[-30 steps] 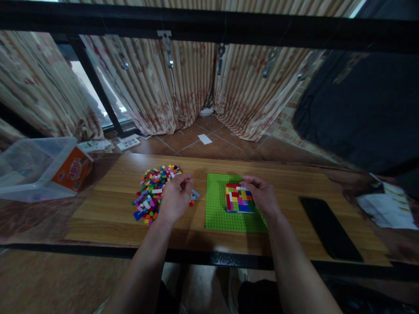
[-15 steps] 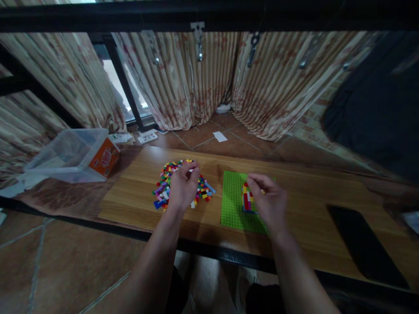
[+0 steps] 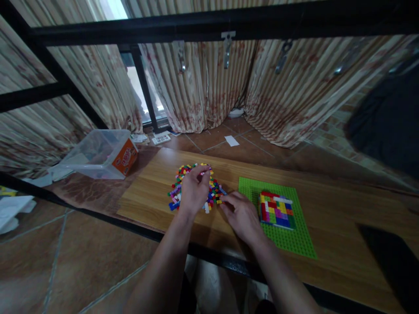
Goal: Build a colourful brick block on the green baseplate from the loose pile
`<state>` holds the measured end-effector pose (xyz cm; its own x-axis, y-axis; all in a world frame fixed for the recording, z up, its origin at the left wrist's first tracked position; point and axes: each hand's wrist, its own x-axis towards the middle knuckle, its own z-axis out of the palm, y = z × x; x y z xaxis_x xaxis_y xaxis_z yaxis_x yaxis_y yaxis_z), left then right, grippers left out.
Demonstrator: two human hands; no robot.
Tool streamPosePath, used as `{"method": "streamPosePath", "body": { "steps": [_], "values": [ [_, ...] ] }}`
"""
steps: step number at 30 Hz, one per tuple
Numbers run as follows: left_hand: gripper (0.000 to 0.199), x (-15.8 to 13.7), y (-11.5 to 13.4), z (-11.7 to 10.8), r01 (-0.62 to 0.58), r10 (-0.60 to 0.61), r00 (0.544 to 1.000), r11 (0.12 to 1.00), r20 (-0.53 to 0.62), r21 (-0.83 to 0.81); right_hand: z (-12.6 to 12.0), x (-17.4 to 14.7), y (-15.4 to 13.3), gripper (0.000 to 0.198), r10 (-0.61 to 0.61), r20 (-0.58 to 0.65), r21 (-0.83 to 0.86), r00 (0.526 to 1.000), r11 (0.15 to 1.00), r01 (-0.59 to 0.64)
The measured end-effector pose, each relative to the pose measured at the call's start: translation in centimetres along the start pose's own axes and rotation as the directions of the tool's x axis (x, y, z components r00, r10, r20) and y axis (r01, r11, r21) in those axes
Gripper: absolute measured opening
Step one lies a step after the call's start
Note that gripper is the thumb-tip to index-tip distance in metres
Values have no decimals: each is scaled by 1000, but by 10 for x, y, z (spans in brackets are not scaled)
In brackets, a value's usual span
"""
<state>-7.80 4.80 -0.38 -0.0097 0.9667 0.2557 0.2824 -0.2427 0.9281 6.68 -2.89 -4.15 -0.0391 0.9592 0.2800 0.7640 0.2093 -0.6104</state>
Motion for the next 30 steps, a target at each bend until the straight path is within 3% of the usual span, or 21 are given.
{"method": "streamPosePath", "body": {
  "steps": [9,30],
  "values": [
    [24,0,-4,-1,-13,13,1000,1000,8,6,12,3,-13,22,20,-19,-209,1000,978,-23],
    [27,-2,6,2,10,-13,999,999,53,51,13,3,-16,11,35,-24,-219,999,975,-40]
  ]
}}
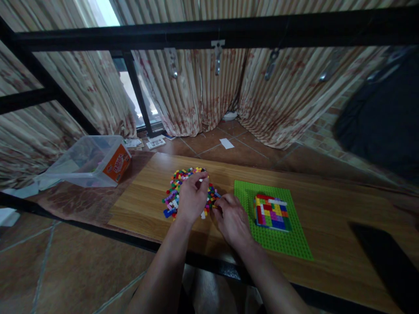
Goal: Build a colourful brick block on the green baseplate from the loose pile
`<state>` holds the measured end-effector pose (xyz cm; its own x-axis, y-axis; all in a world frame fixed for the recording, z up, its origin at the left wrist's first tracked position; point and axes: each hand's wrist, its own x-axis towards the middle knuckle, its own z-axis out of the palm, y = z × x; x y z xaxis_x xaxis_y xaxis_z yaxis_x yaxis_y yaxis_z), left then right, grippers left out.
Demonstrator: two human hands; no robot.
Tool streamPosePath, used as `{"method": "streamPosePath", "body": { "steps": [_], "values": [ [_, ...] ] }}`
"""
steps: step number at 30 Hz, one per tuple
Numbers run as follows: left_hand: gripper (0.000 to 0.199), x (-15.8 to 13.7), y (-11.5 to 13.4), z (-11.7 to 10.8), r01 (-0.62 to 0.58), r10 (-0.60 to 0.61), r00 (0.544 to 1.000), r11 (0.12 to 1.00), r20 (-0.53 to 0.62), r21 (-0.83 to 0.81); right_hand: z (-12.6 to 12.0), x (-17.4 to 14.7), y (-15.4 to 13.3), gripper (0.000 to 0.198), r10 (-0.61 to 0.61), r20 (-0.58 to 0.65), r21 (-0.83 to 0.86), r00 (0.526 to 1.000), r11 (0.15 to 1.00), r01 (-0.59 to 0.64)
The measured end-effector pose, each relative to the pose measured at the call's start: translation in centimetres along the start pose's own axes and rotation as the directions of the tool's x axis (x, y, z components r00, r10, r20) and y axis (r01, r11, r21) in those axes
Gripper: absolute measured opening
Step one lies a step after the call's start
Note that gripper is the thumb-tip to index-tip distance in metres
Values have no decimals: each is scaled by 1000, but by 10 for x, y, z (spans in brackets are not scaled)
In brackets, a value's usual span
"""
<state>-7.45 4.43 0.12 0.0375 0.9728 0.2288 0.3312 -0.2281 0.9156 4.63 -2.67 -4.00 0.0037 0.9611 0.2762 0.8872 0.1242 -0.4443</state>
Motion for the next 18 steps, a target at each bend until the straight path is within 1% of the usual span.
{"method": "streamPosePath", "body": {
  "steps": [5,8,10,12,14,16,18],
  "values": [
    [27,1,-6,1,2,-2,1000,999,-6,-33,3,2,-3,13,-23,10,-9,1000,1000,23],
    [29,2,-7,1,7,-7,1000,999,-5,-35,2,4,-5,17,-39,-30,-2,999,999,39],
    [29,2,-5,1,21,-21,1000,999,-2,-33,-2,4,-5,19,-26,-78,79,997,996,32],
    [29,2,-2,2,42,-42,999,999,-1,-27,-8,5,-3,17,34,-117,225,993,974,-7],
    [30,1,0,3,46,-46,999,999,-1,-16,-17,7,3,15,122,-140,399,983,915,-57],
    [30,1,2,4,36,-36,999,999,6,-12,-28,10,15,13,213,-172,564,962,822,-81],
    [31,0,3,6,27,-27,999,1000,17,-11,-41,12,33,12,315,-239,698,919,714,-64]
  ]
}}
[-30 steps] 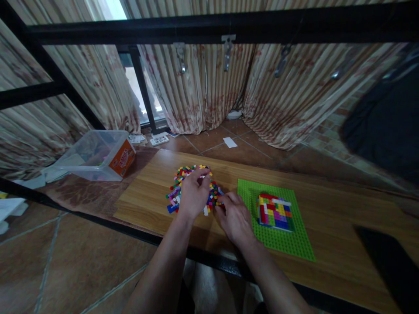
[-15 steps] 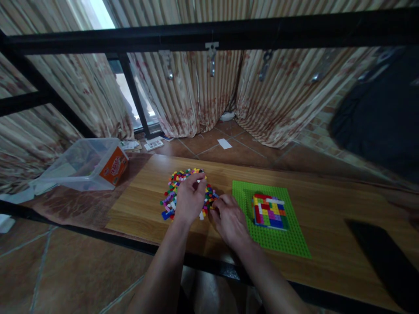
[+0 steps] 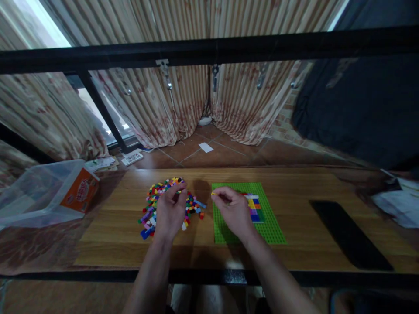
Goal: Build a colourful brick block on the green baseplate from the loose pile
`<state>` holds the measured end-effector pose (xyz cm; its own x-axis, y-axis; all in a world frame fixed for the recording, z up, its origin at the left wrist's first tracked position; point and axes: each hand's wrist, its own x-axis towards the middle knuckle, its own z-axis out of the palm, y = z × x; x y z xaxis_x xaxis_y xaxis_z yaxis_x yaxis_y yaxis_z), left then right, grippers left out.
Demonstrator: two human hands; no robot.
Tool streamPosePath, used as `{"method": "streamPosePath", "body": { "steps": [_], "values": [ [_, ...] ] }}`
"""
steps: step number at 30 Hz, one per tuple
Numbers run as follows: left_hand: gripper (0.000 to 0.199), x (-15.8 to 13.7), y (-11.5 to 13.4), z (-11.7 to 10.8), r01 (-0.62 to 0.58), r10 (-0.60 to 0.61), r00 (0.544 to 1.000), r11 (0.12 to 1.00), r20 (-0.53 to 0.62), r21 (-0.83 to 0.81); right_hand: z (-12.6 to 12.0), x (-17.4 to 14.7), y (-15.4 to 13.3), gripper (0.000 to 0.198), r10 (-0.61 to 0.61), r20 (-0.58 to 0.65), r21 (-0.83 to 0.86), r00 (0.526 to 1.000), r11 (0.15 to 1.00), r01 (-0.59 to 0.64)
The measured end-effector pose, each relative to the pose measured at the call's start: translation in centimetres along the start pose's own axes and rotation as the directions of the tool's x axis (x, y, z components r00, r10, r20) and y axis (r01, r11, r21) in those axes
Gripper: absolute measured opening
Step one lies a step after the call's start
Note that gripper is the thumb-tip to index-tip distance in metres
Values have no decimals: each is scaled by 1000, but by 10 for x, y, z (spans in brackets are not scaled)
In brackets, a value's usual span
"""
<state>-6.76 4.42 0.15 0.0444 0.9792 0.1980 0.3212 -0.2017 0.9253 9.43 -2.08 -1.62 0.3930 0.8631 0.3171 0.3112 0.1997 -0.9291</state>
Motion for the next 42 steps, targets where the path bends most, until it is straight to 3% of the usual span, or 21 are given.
{"method": "streamPosePath", "body": {
  "steps": [2,5,8,10,15,25,34,42],
  "values": [
    [32,-1,1,2,-2,2,1000,1000,18,1,-24,12,6,12,78,-166,102,983,993,-62],
    [33,-2,2,4,2,-3,999,1000,45,22,-64,27,20,18,234,-349,218,907,962,-164],
    [33,-3,3,7,3,-6,998,999,59,54,-94,32,34,24,332,-395,309,857,926,-216],
    [33,-3,2,10,6,-10,997,999,75,49,-104,31,42,26,369,-379,322,849,912,-253],
    [34,-2,-3,16,-8,3,993,999,117,42,-107,27,56,29,390,-270,265,881,909,-321],
    [32,-9,2,29,-108,83,979,985,184,131,-108,25,54,21,393,-143,339,908,882,-328],
    [31,-9,3,26,-138,105,977,974,185,179,-109,23,51,20,491,-70,382,869,818,-431],
    [30,-8,2,26,-110,88,980,986,178,121,-105,25,55,25,498,-94,361,862,824,-437]
  ]
}}
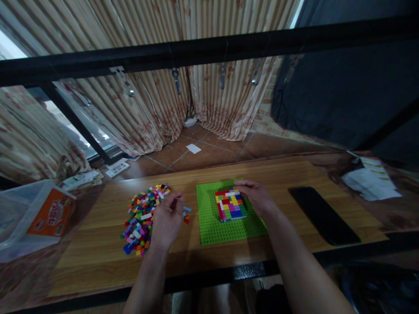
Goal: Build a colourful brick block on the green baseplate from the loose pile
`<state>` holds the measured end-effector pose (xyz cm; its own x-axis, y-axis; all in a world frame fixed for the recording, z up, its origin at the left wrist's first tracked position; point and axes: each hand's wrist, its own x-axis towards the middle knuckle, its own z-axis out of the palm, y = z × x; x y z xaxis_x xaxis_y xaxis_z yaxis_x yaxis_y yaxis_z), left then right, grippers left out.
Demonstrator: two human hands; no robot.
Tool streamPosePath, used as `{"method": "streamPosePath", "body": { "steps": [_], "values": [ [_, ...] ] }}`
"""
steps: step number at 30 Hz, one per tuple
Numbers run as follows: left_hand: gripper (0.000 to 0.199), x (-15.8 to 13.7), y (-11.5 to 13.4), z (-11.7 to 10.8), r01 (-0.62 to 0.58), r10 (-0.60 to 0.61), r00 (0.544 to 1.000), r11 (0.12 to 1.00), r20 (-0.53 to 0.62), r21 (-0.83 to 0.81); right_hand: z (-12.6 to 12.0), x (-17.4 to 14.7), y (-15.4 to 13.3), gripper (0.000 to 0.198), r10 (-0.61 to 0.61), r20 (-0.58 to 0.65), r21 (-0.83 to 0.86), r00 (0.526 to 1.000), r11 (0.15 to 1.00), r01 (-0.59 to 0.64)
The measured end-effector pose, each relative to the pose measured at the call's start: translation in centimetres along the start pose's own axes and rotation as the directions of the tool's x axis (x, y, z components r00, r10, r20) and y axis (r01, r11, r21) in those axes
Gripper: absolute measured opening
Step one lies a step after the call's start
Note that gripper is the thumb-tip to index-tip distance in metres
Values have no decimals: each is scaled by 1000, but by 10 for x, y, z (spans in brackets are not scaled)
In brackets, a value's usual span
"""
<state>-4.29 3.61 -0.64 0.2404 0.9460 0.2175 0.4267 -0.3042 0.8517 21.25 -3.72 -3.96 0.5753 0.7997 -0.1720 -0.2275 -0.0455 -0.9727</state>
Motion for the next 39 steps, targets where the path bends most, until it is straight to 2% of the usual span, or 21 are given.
{"method": "streamPosePath", "body": {
  "steps": [5,13,19,25,28,31,32,34,37,39],
  "values": [
    [29,-1,1,1,20,-20,1000,999,-10,-27,1,0,1,25,1,-14,15,1000,1000,-1],
    [28,-2,6,1,13,-12,1000,1000,8,-18,4,-1,1,25,-57,-86,-56,995,997,53],
    [26,-2,7,0,22,-22,1000,999,2,-44,6,-2,2,26,-76,-91,-92,993,993,68],
    [27,0,-3,-11,49,-52,996,998,-73,-40,-4,-2,5,30,-102,-78,-129,992,987,91],
    [27,4,-12,-20,70,-83,983,994,-166,-81,-6,-6,-3,26,-230,-233,-205,945,961,183],
    [26,8,-21,-26,54,-95,966,984,-240,-169,8,-19,-13,21,-411,-280,-327,867,891,316],
    [25,9,-23,-27,47,-97,962,980,-254,-194,16,-25,-15,20,-450,-252,-367,857,864,346],
    [23,10,-25,-28,37,-95,959,976,-268,-214,36,-41,-14,19,-515,-118,-403,849,806,433],
    [22,9,-22,-29,49,-110,953,976,-283,-212,68,-63,-5,17,-507,196,-434,839,723,538],
    [23,8,-20,-31,68,-131,950,972,-282,-223,86,-75,3,18,-485,361,-411,796,684,603]
  ]
}}
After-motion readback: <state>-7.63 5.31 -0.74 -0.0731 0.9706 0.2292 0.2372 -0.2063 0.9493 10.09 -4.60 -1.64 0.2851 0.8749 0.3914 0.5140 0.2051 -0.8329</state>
